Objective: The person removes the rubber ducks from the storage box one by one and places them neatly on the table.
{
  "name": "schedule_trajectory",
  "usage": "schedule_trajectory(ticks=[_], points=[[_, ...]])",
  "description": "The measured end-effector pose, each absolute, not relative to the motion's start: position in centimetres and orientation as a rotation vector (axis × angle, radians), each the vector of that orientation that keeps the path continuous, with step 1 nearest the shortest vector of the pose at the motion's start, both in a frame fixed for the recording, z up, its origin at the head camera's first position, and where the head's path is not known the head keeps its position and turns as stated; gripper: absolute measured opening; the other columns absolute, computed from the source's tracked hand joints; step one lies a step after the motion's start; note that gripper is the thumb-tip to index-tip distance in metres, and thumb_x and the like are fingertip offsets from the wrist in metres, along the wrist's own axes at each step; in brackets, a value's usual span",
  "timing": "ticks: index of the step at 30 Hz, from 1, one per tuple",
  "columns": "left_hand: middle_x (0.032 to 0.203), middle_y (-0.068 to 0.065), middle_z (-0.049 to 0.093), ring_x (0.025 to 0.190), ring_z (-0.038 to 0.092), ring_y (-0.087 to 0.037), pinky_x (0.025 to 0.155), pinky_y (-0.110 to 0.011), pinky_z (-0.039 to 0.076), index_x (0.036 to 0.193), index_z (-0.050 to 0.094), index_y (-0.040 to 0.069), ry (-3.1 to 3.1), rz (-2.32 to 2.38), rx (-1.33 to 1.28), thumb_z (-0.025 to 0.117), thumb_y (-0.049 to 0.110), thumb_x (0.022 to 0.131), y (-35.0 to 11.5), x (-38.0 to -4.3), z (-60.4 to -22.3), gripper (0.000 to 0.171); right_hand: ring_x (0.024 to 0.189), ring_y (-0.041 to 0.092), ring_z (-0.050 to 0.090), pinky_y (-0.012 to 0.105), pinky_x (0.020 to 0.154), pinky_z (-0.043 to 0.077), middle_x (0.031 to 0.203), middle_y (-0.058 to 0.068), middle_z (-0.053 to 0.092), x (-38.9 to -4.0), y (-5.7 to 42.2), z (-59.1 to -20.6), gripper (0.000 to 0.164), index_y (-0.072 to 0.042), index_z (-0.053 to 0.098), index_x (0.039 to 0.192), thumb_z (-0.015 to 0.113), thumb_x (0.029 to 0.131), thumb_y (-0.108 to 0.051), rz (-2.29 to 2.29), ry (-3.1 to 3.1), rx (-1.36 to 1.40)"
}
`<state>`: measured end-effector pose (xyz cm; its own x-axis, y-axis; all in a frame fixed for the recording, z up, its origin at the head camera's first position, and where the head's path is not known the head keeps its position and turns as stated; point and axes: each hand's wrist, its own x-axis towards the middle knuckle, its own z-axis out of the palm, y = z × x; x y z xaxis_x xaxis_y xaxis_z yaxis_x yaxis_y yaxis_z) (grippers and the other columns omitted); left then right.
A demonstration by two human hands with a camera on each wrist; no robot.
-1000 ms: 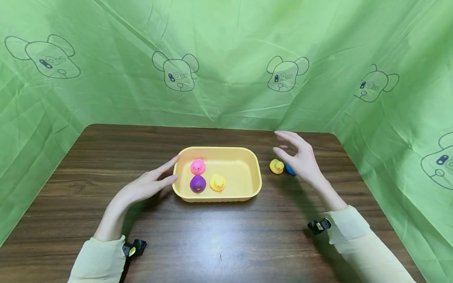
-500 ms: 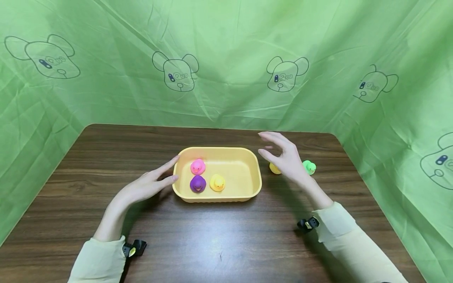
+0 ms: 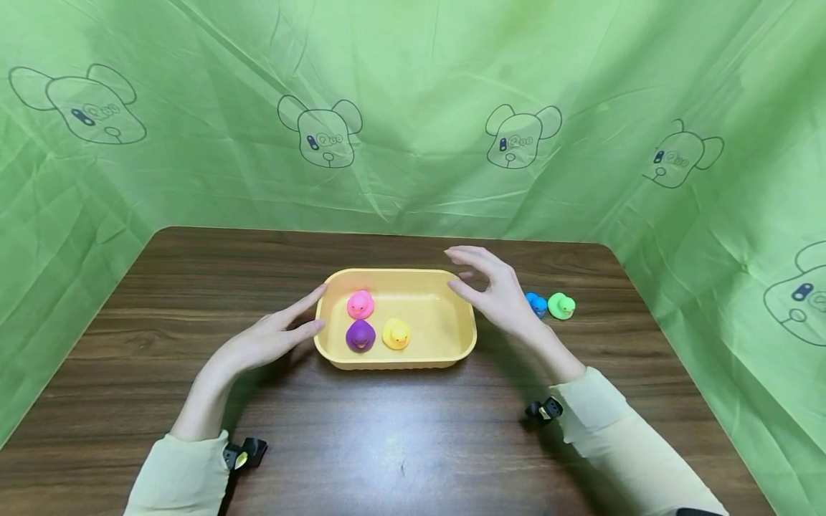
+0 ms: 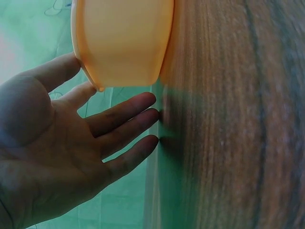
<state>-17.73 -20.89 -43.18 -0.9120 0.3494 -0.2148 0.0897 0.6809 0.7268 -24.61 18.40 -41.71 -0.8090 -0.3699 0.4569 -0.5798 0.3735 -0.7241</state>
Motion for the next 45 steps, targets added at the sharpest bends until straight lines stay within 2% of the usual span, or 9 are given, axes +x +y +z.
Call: schedule_trajectory(ticks=[4, 11, 17, 23, 31, 36, 41, 45], points=[[0.164, -0.014, 0.042, 0.153, 0.034, -0.042, 0.119, -0.067, 0.031, 0.164, 0.013, 0.044, 2.565, 1.072, 0.347, 0.05, 0.054, 0.105, -20.9, -17.7, -43.2, 0.07, 0.128, 0.021, 0.062, 0.046, 0.097, 0.06, 0.143, 0.007, 0.063, -24.5, 17.4, -41.8, 0.046, -0.018, 0.068, 0.137, 0.077, 0.093, -0.009, 1.383, -2.434, 0.92], [0.165, -0.014, 0.039, 0.154, 0.032, -0.043, 0.119, -0.068, 0.03, 0.164, 0.013, 0.043, 2.568, 1.071, 0.361, 0.05, 0.052, 0.106, -20.9, -17.7, -43.2, 0.069, 0.131, 0.016, 0.06, 0.04, 0.097, 0.06, 0.144, 0.0, 0.063, -24.3, 16.0, -41.9, 0.046, -0.021, 0.067, 0.137, 0.077, 0.093, -0.012, 1.355, -2.483, 0.939], [0.162, -0.015, 0.044, 0.151, 0.037, -0.041, 0.118, -0.066, 0.033, 0.164, 0.013, 0.045, 2.564, 1.079, 0.354, 0.05, 0.052, 0.106, -21.0, -17.7, -43.2, 0.07, 0.134, 0.02, 0.059, 0.038, 0.099, 0.059, 0.145, 0.004, 0.063, -24.0, 14.7, -42.2, 0.046, -0.013, 0.066, 0.138, 0.077, 0.093, -0.013, 1.352, -2.508, 1.002], [0.159, -0.015, 0.048, 0.148, 0.042, -0.04, 0.117, -0.065, 0.035, 0.163, 0.012, 0.046, 2.569, 1.069, 0.348, 0.05, 0.053, 0.105, -21.2, -17.6, -43.3, 0.07, 0.137, 0.025, 0.058, 0.042, 0.101, 0.058, 0.147, 0.011, 0.061, -23.7, 13.6, -42.7, 0.048, -0.011, 0.065, 0.139, 0.078, 0.093, -0.015, 1.309, -2.581, 1.069], [0.165, -0.014, 0.04, 0.154, 0.032, -0.043, 0.119, -0.068, 0.03, 0.164, 0.013, 0.045, 2.561, 1.07, 0.354, 0.049, 0.053, 0.106, -20.9, -17.7, -43.3, 0.069, 0.138, 0.026, 0.057, 0.043, 0.104, 0.057, 0.145, 0.014, 0.063, -23.2, 12.8, -43.2, 0.046, -0.008, 0.066, 0.136, 0.078, 0.093, -0.018, 1.217, -2.67, 1.181], [0.164, -0.015, 0.041, 0.153, 0.033, -0.043, 0.119, -0.068, 0.031, 0.164, 0.013, 0.044, 2.561, 1.073, 0.359, 0.049, 0.052, 0.106, -20.8, -17.8, -43.3, 0.069, 0.136, 0.024, 0.06, 0.038, 0.106, 0.055, 0.143, 0.009, 0.065, -22.9, 12.8, -43.5, 0.046, -0.013, 0.068, 0.136, 0.078, 0.092, -0.024, 1.108, -2.732, 1.198], [0.16, -0.017, 0.047, 0.15, 0.04, -0.042, 0.118, -0.066, 0.032, 0.164, 0.013, 0.044, 2.57, 1.075, 0.356, 0.05, 0.051, 0.106, -20.8, -17.8, -43.2, 0.07, 0.135, 0.024, 0.061, 0.041, 0.113, 0.05, 0.142, 0.007, 0.066, -22.7, 12.8, -43.5, 0.046, -0.015, 0.069, 0.135, 0.079, 0.092, -0.028, 1.038, -2.754, 1.224], [0.159, -0.017, 0.047, 0.15, 0.039, -0.042, 0.118, -0.066, 0.033, 0.164, 0.013, 0.043, 2.569, 1.072, 0.354, 0.05, 0.052, 0.106, -20.8, -17.7, -43.2, 0.07, 0.136, 0.022, 0.06, 0.04, 0.116, 0.047, 0.142, 0.005, 0.066, -22.7, 12.7, -43.6, 0.046, -0.017, 0.069, 0.134, 0.079, 0.092, -0.03, 1.011, -2.784, 1.229]])
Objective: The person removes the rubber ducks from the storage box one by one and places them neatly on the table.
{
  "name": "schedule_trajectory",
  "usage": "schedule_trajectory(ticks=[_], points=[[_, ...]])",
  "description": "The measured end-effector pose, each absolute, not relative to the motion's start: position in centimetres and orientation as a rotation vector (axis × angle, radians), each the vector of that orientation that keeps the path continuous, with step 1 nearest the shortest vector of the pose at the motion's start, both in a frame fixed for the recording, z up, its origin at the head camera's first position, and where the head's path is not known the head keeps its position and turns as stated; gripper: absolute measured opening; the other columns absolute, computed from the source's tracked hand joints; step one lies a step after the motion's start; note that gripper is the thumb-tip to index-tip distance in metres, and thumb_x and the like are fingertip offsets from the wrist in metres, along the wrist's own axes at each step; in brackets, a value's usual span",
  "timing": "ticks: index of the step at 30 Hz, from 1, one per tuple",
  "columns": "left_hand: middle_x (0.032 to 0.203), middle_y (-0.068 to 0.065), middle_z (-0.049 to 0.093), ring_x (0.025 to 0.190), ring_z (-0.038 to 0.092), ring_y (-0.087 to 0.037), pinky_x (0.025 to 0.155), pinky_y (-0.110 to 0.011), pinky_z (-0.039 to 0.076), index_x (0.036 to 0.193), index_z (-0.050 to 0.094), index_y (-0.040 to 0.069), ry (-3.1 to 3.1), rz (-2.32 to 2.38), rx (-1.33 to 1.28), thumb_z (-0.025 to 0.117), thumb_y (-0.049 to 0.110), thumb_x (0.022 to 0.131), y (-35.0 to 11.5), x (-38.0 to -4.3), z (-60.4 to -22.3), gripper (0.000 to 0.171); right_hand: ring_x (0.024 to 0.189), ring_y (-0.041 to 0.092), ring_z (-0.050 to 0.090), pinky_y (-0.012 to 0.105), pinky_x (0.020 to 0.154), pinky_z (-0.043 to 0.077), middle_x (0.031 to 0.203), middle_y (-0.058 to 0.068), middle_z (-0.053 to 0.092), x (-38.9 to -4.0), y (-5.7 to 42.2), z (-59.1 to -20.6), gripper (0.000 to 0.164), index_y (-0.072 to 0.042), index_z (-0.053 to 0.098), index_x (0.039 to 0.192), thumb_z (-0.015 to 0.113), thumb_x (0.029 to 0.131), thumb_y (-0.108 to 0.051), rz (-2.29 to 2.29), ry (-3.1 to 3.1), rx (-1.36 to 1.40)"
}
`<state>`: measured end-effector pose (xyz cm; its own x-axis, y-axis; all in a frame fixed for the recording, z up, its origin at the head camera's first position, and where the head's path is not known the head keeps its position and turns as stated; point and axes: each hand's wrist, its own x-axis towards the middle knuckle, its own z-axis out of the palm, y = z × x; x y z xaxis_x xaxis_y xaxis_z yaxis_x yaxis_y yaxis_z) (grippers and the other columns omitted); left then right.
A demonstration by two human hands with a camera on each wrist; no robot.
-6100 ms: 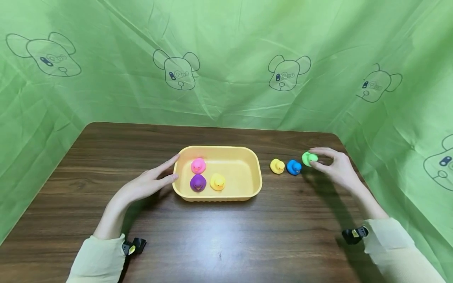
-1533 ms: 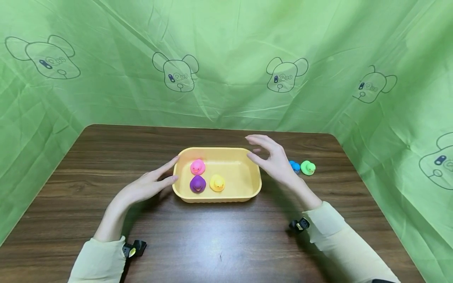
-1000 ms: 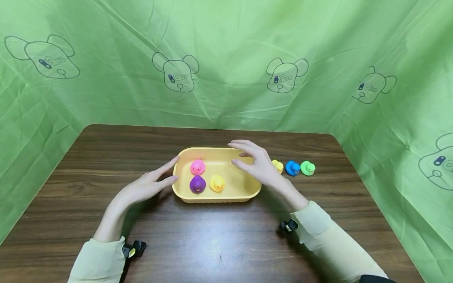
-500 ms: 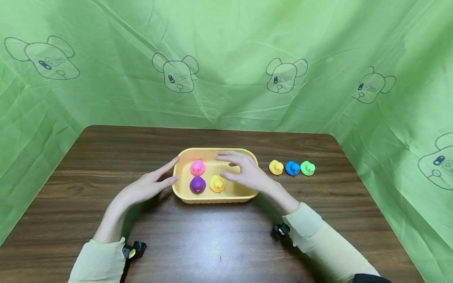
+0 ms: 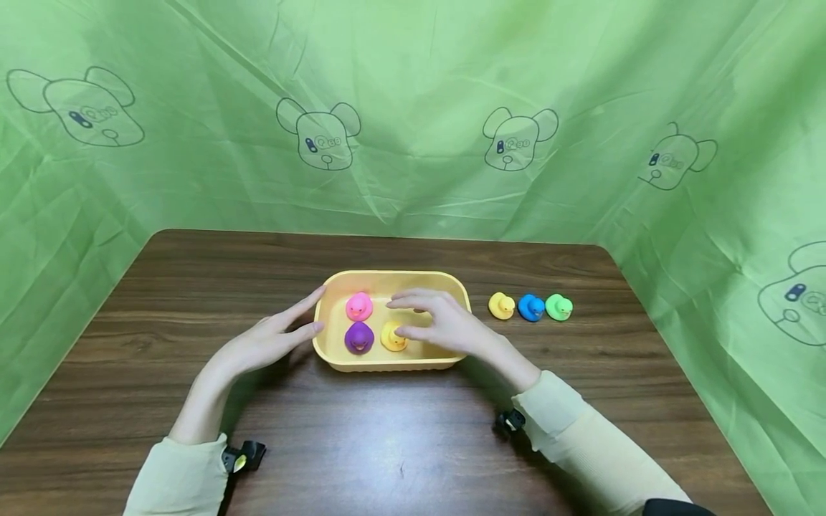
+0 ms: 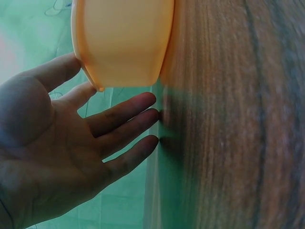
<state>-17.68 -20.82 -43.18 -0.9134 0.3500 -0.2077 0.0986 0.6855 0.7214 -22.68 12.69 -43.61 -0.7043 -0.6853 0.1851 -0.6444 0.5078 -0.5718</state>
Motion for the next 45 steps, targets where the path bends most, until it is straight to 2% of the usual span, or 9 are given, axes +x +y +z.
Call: schedule_trajectory(ticks=[13, 24, 31, 39, 45], points=[[0.168, -0.012, 0.034, 0.153, 0.033, -0.045, 0.117, -0.069, 0.033, 0.164, 0.011, 0.044, 2.572, 1.043, 0.368, 0.048, 0.052, 0.107, -20.95, -17.76, -43.21, 0.069, 0.134, 0.021, 0.061, 0.04, 0.116, 0.047, 0.14, 0.004, 0.068, -22.8, 12.48, -43.73, 0.047, -0.018, 0.071, 0.133, 0.081, 0.09, -0.035, -0.807, 2.668, -1.224], [0.168, -0.012, 0.033, 0.154, 0.03, -0.045, 0.117, -0.07, 0.031, 0.163, 0.011, 0.046, 2.567, 1.045, 0.356, 0.048, 0.056, 0.106, -20.95, -17.74, -43.16, 0.069, 0.13, 0.019, 0.064, 0.036, 0.114, 0.049, 0.134, 0.003, 0.071, -23.04, 12.42, -44.15, 0.046, -0.017, 0.073, 0.129, 0.083, 0.088, -0.034, -0.691, 2.667, -1.347], [0.165, -0.017, 0.037, 0.153, 0.032, -0.047, 0.117, -0.07, 0.032, 0.164, 0.01, 0.045, 2.569, 1.028, 0.351, 0.048, 0.055, 0.106, -20.94, -17.8, -43.29, 0.07, 0.127, 0.017, 0.065, 0.036, 0.112, 0.05, 0.131, 0.001, 0.072, -23.09, 12.3, -44.15, 0.042, -0.017, 0.074, 0.127, 0.083, 0.088, -0.033, -0.641, 2.663, -1.377], [0.168, -0.013, 0.034, 0.153, 0.032, -0.046, 0.117, -0.069, 0.031, 0.163, 0.009, 0.048, 2.571, 1.028, 0.35, 0.048, 0.055, 0.106, -20.91, -17.62, -43.3, 0.069, 0.124, 0.013, 0.067, 0.031, 0.111, 0.05, 0.127, -0.002, 0.074, -23.1, 12.2, -44.14, 0.038, -0.02, 0.076, 0.123, 0.083, 0.088, -0.034, -0.578, 2.644, -1.365], [0.166, -0.016, 0.036, 0.153, 0.031, -0.047, 0.118, -0.069, 0.03, 0.164, 0.01, 0.046, 2.571, 1.035, 0.351, 0.048, 0.054, 0.106, -20.89, -17.59, -43.36, 0.07, 0.114, 0.009, 0.069, 0.027, 0.103, 0.053, 0.116, -0.007, 0.076, -23.11, 12.13, -44.03, 0.03, -0.019, 0.077, 0.116, 0.082, 0.089, -0.031, -0.607, 2.619, -1.383]])
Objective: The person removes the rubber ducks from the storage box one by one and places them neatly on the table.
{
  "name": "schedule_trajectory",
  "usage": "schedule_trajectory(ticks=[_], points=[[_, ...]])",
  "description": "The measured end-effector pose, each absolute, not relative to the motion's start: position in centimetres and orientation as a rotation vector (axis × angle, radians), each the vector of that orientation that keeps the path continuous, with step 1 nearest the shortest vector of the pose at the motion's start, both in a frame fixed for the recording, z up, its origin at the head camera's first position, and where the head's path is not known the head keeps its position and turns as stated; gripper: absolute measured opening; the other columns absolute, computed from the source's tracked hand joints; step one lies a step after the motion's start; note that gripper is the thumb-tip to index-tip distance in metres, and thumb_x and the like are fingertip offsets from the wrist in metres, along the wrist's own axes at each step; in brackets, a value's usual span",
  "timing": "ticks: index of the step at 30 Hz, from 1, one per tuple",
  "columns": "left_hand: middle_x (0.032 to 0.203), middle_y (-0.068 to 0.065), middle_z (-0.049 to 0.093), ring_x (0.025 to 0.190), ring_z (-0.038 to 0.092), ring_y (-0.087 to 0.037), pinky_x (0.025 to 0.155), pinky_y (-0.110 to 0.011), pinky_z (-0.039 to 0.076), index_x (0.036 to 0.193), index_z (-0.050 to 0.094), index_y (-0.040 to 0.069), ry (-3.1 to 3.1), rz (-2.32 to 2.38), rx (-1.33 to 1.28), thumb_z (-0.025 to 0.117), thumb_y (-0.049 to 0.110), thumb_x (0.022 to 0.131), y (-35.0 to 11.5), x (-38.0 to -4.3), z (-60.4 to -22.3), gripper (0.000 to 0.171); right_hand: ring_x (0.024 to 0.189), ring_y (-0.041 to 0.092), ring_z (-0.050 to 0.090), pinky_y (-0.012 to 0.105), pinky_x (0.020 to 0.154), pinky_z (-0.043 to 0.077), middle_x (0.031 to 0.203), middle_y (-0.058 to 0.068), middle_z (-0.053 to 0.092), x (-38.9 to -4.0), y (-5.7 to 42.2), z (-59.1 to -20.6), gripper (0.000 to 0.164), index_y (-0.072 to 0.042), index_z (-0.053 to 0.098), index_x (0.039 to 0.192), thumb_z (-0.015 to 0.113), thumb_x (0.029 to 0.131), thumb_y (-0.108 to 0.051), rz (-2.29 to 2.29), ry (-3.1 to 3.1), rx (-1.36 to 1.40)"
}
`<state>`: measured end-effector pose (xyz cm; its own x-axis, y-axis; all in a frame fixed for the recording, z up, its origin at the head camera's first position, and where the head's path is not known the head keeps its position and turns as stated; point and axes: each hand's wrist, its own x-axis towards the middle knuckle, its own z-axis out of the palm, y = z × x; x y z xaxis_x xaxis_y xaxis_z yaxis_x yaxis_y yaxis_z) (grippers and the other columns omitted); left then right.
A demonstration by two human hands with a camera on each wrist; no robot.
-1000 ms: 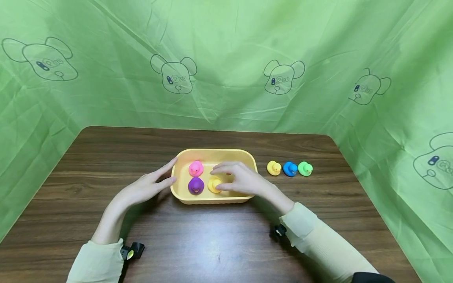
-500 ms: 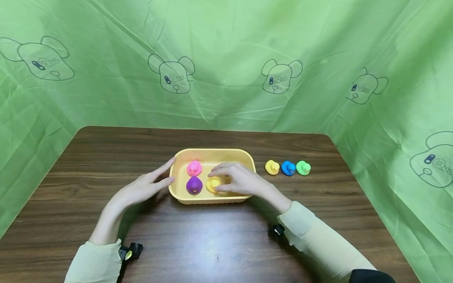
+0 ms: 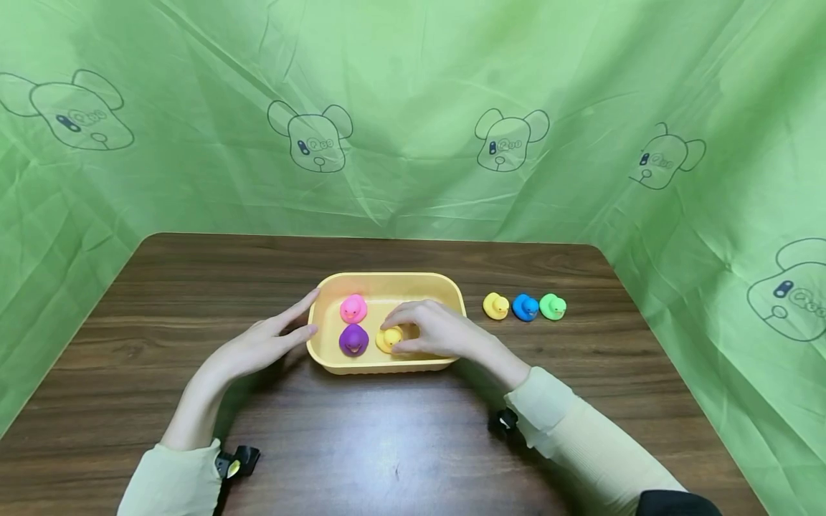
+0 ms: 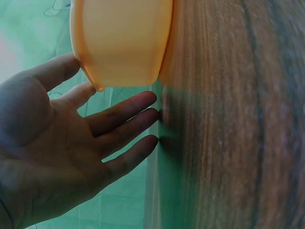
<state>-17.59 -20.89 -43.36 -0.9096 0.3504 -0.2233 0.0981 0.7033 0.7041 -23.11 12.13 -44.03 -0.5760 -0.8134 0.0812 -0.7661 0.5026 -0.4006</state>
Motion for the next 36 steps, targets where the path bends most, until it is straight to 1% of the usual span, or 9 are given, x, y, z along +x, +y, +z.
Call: schedule_trajectory(ticks=[2, 5, 8, 11, 15, 20, 29, 36], points=[[0.166, -0.017, 0.036, 0.153, 0.031, -0.047, 0.118, -0.069, 0.03, 0.164, 0.01, 0.045, 2.572, 1.041, 0.355, 0.048, 0.053, 0.106, -20.9, -17.6, -43.4, 0.07, 0.108, 0.008, 0.069, 0.027, 0.098, 0.054, 0.112, -0.008, 0.076, -23.2, 12.1, -44.0, 0.026, -0.019, 0.078, 0.113, 0.082, 0.089, -0.029, -0.633, 2.615, -1.391], [0.165, -0.017, 0.037, 0.152, 0.032, -0.047, 0.118, -0.069, 0.031, 0.164, 0.01, 0.043, 2.572, 1.048, 0.362, 0.048, 0.052, 0.106, -20.8, -17.6, -43.3, 0.07, 0.101, 0.008, 0.068, 0.03, 0.092, 0.056, 0.107, -0.007, 0.076, -23.2, 12.2, -44.0, 0.023, -0.019, 0.078, 0.109, 0.083, 0.088, -0.027, -0.69, 2.603, -1.391], [0.165, -0.018, 0.038, 0.152, 0.033, -0.046, 0.118, -0.069, 0.031, 0.164, 0.011, 0.043, 2.572, 1.052, 0.363, 0.049, 0.052, 0.107, -20.8, -17.5, -43.3, 0.07, 0.099, 0.01, 0.067, 0.033, 0.088, 0.059, 0.108, -0.005, 0.076, -23.2, 12.2, -44.0, 0.024, -0.018, 0.079, 0.11, 0.084, 0.087, -0.026, -0.768, 2.585, -1.36], [0.164, -0.017, 0.039, 0.151, 0.035, -0.046, 0.118, -0.068, 0.032, 0.164, 0.011, 0.043, 2.575, 1.054, 0.362, 0.049, 0.051, 0.107, -20.8, -17.5, -43.3, 0.07, 0.103, 0.01, 0.068, 0.035, 0.089, 0.06, 0.112, -0.004, 0.076, -23.1, 12.2, -43.9, 0.027, -0.017, 0.079, 0.112, 0.084, 0.087, -0.026, -0.835, 2.587, -1.315], [0.164, -0.017, 0.04, 0.151, 0.036, -0.045, 0.117, -0.068, 0.033, 0.164, 0.012, 0.043, 2.574, 1.05, 0.357, 0.049, 0.052, 0.106, -20.8, -17.5, -43.3, 0.07, 0.109, 0.011, 0.069, 0.034, 0.093, 0.059, 0.116, -0.003, 0.076, -23.0, 12.4, -43.8, 0.03, -0.017, 0.078, 0.116, 0.084, 0.088, -0.027, -0.893, 2.629, -1.257], [0.164, -0.018, 0.039, 0.153, 0.032, -0.046, 0.118, -0.069, 0.031, 0.164, 0.011, 0.043, 2.566, 1.046, 0.349, 0.049, 0.053, 0.106, -20.9, -17.5, -43.3, 0.07, 0.116, 0.014, 0.068, 0.032, 0.097, 0.058, 0.122, -0.001, 0.074, -22.9, 12.5, -43.5, 0.033, -0.017, 0.077, 0.119, 0.083, 0.088, -0.028, -0.923, 2.663, -1.226], [0.168, -0.017, 0.033, 0.154, 0.028, -0.047, 0.119, -0.07, 0.028, 0.165, 0.012, 0.041, 2.564, 1.052, 0.347, 0.048, 0.053, 0.106, -20.9, -17.6, -43.4, 0.069, 0.114, 0.017, 0.069, 0.037, 0.094, 0.061, 0.123, 0.003, 0.073, -23.0, 12.5, -42.9, 0.037, -0.014, 0.075, 0.123, 0.083, 0.088, -0.023, -1.001, 2.654, -1.223], [0.169, -0.016, 0.03, 0.154, 0.027, -0.047, 0.119, -0.07, 0.028, 0.165, 0.012, 0.042, 2.564, 1.05, 0.35, 0.047, 0.053, 0.107, -20.9, -17.7, -43.4, 0.069, 0.113, 0.016, 0.068, 0.038, 0.092, 0.061, 0.122, 0.002, 0.074, -23.1, 13.1, -42.0, 0.036, -0.014, 0.076, 0.122, 0.083, 0.087, -0.021, -1.055, 2.669, -1.187]])
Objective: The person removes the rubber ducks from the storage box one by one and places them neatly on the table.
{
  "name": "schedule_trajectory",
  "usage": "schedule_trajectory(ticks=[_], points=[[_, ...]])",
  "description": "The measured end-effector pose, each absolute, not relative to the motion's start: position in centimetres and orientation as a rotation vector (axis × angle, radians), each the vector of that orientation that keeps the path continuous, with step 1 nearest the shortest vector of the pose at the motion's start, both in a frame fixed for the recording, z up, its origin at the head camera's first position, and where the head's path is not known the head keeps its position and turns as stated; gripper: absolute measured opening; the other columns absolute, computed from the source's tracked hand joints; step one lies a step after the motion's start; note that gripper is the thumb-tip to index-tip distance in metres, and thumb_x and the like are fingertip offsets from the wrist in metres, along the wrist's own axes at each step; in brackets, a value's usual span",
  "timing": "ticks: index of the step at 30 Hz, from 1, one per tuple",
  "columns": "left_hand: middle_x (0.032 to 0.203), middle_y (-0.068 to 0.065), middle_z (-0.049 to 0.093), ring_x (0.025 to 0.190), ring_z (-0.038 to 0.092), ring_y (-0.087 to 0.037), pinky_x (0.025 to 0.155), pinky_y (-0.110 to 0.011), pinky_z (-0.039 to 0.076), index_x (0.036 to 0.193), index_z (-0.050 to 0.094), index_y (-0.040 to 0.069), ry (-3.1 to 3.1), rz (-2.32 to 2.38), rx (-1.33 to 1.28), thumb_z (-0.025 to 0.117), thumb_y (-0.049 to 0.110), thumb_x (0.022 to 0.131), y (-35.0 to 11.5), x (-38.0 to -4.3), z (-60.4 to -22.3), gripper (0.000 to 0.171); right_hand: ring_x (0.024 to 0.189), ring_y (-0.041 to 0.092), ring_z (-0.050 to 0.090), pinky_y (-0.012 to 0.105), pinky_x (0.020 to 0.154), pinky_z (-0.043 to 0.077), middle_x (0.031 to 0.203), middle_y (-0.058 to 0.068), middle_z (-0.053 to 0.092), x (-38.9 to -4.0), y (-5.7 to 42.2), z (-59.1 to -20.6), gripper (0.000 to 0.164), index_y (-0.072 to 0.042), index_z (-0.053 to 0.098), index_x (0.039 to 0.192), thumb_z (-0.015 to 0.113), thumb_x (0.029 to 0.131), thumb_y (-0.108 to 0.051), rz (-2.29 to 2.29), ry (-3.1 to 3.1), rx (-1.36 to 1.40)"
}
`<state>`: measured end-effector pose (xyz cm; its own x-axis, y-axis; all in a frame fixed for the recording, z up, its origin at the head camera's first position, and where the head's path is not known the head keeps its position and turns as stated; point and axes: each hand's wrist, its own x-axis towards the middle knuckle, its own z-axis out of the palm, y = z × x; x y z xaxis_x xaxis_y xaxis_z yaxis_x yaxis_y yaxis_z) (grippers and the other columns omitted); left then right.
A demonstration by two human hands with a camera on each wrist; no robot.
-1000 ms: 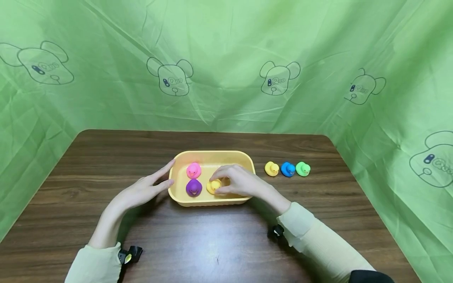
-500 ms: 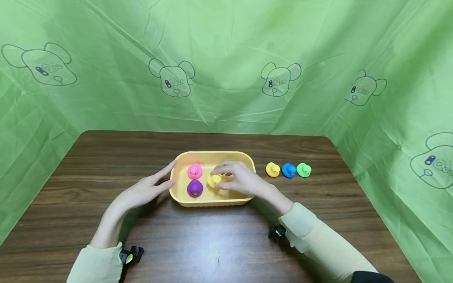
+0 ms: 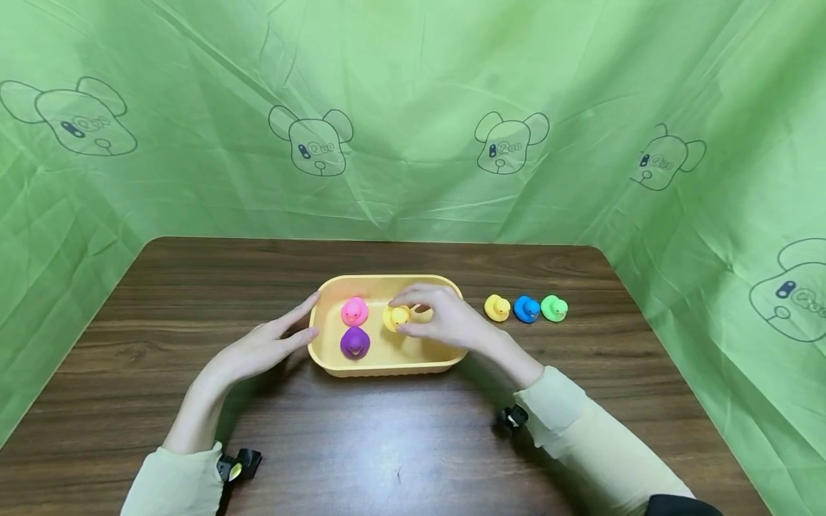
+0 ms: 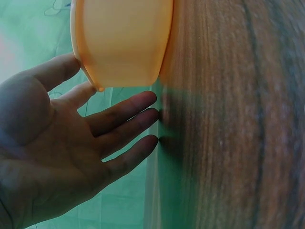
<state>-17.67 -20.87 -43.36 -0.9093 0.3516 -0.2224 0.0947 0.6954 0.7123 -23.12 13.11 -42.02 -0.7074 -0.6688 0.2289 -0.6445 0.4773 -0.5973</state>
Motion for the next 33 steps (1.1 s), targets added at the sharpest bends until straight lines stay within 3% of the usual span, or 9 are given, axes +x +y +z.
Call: schedule_trajectory(ticks=[15, 33], points=[[0.166, -0.019, 0.035, 0.153, 0.03, -0.047, 0.118, -0.07, 0.03, 0.164, 0.011, 0.043, 2.563, 1.042, 0.35, 0.047, 0.053, 0.106, -20.9, -17.7, -43.4, 0.069, 0.105, 0.016, 0.071, 0.039, 0.089, 0.063, 0.119, 0.002, 0.076, -22.9, 15.0, -41.4, 0.03, -0.012, 0.077, 0.116, 0.082, 0.088, -0.016, -1.18, 2.666, -1.025], [0.165, -0.018, 0.036, 0.153, 0.03, -0.047, 0.119, -0.07, 0.028, 0.164, 0.011, 0.043, 2.566, 1.065, 0.373, 0.048, 0.052, 0.107, -20.9, -17.7, -43.5, 0.069, 0.098, 0.014, 0.071, 0.039, 0.085, 0.063, 0.117, -0.001, 0.075, -22.7, 17.5, -40.4, 0.034, -0.015, 0.076, 0.118, 0.085, 0.086, -0.019, -1.259, 2.71, -1.03]])
